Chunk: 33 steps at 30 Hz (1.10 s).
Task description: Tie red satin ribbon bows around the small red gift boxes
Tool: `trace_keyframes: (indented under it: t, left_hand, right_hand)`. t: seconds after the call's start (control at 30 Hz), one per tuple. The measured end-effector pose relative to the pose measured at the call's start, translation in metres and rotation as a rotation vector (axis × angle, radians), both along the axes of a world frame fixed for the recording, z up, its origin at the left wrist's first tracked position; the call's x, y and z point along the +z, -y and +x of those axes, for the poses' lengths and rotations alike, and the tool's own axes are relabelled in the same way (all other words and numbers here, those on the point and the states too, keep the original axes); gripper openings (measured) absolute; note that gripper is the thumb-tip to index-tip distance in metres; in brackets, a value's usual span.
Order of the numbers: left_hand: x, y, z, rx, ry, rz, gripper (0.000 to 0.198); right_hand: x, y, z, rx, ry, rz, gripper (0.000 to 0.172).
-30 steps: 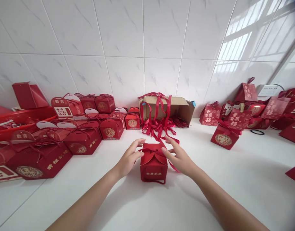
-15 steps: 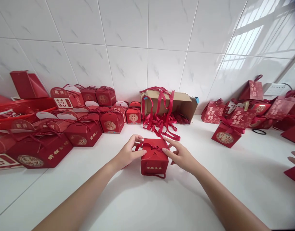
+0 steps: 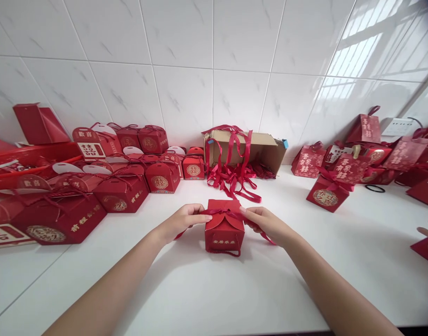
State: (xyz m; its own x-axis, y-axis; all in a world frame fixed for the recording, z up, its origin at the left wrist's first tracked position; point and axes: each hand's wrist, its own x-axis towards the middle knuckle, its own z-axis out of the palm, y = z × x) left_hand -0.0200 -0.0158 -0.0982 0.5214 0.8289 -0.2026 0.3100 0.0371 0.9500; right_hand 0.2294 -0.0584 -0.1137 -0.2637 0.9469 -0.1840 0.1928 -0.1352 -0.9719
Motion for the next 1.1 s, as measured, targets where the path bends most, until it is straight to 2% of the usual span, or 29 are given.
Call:
trace_keyframes:
  t: [0.2,0.4,0.57,0.63,0.73,0.9,1.0,1.1]
  left_hand:
    - [-0.003,-0.006,-0.005,0.081,0.115,-0.018,0.044]
    - [0.001,-0.008,-0.007,0.068,0.026,-0.007,0.044]
    - [0.01,-0.007,-0.009,0.016,-0.099,0.031,0.04]
    - [0.016,-0.004,-0.008,0.114,-0.153,0.17,0.035]
    - [0.026,0.007,0.003,0.257,-0.184,0.488,0.036]
    - [0.035,0.027,0.044,0.066,-0.336,0.817,0.038]
    - [0.031,0.027,0.067,0.143,-0.373,1.007,0.026]
    - [0.028,0.019,0.076,0.249,-0.33,1.096,0.022]
  right_hand:
    - [-0.006,-0.01,0.017,0.025,-0.187,0.01,0.042]
    - [-0.003,-0.012,0.027,0.024,-0.156,0.011,0.04]
    - [0.004,-0.007,0.025,0.041,-0.304,-0.007,0.034]
    - [0.009,-0.005,0.025,0.046,-0.401,-0.005,0.03]
    - [0.017,-0.001,0.022,0.049,-0.488,0.038,0.028]
    - [0.033,0.005,0.012,0.066,-0.482,0.159,0.025]
    - [0.041,0.008,0.009,0.03,-0.422,0.219,0.027]
    - [0.046,0.01,0.013,-0.02,-0.329,0.261,0.034]
